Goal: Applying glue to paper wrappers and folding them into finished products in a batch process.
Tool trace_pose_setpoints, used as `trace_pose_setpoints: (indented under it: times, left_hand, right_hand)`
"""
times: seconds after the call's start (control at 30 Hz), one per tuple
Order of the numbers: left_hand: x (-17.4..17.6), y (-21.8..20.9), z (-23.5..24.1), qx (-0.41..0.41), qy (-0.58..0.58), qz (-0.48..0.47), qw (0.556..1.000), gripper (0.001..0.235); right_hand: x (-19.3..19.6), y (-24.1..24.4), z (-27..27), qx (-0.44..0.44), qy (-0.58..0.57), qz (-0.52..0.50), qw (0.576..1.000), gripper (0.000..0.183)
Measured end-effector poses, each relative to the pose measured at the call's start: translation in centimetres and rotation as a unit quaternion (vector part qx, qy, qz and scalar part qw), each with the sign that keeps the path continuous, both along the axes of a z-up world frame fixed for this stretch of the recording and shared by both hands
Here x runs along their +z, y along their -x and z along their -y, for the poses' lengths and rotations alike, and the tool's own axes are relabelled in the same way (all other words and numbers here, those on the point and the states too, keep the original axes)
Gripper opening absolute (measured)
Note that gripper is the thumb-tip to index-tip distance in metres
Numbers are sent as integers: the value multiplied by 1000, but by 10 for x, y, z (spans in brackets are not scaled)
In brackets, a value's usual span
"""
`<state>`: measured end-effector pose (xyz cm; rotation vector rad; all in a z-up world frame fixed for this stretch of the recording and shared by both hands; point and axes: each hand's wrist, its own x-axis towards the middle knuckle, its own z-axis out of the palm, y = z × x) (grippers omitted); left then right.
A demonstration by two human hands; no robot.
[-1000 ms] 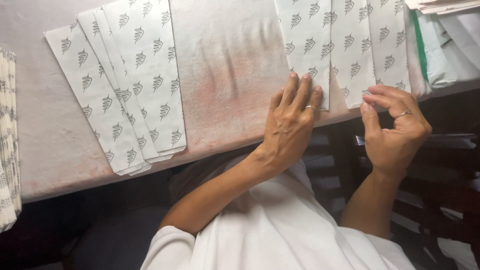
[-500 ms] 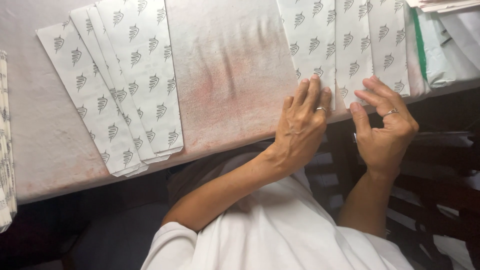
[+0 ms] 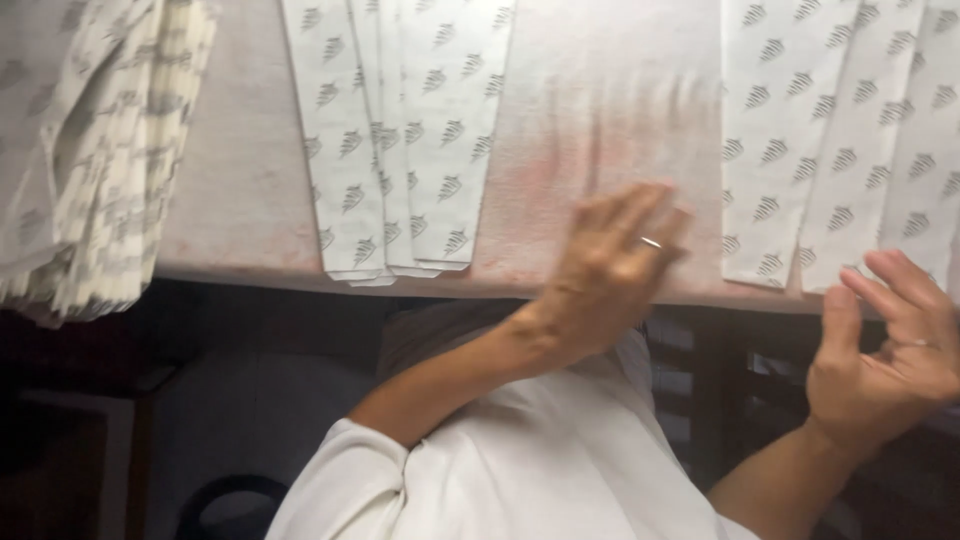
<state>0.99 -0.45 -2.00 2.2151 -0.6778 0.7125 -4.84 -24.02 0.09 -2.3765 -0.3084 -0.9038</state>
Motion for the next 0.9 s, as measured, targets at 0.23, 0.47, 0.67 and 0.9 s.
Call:
trace_pose_setpoints:
  times: [0.23, 0.47, 0.67, 0.9]
  left_hand:
    - [28, 4, -137, 251, -172, -176, 936, 54]
    - [-5, 7, -91, 192, -284, -236, 909, 65]
    - [-4, 10, -49, 138, -147, -200, 959, 63]
    - [53, 36, -164, -77, -83, -154, 982, 33]
  right_hand:
    - [-10, 2, -1, 21, -46, -20, 999, 8]
    - [11, -3, -32, 56, -46, -1, 997, 7]
    - [26, -10, -90, 142, -25, -37, 989, 9]
    - [17, -21, -140, 293, -59, -58, 953, 17]
